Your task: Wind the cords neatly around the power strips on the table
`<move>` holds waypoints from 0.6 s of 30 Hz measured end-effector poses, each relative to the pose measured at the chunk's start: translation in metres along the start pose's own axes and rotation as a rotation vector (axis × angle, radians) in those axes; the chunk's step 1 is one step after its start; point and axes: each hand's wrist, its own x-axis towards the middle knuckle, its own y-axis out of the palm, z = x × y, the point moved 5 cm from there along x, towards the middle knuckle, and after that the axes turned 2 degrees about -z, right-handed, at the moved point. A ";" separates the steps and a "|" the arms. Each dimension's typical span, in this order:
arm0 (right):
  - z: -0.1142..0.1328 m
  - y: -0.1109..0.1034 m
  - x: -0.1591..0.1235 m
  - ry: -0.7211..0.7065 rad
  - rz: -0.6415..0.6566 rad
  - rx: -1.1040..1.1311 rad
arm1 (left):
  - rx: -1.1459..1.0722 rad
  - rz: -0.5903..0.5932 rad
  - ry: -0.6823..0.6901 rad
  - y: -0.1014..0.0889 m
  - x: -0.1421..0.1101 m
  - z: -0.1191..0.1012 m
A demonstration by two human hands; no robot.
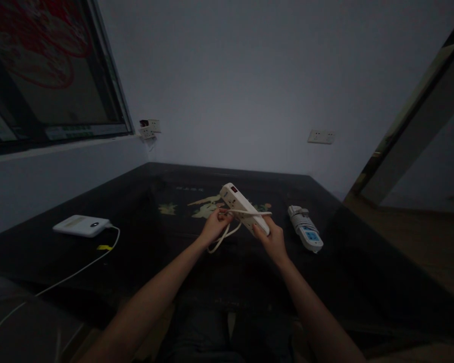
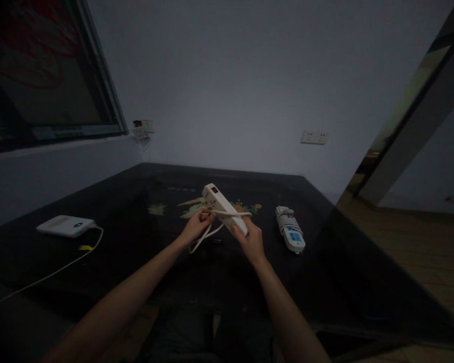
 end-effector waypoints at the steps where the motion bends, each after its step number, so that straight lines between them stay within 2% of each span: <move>1: -0.003 0.000 0.001 0.018 -0.009 0.009 | 0.008 -0.001 0.005 0.000 0.000 0.000; 8: -0.030 0.002 0.003 0.182 -0.102 0.118 | 0.052 0.055 0.003 0.000 -0.002 0.000; 13: -0.040 0.004 0.004 0.222 -0.124 0.147 | 0.117 0.191 -0.027 0.001 -0.002 0.000; 18: -0.040 0.003 0.004 0.228 -0.126 0.157 | 0.212 0.320 -0.042 0.000 -0.006 -0.004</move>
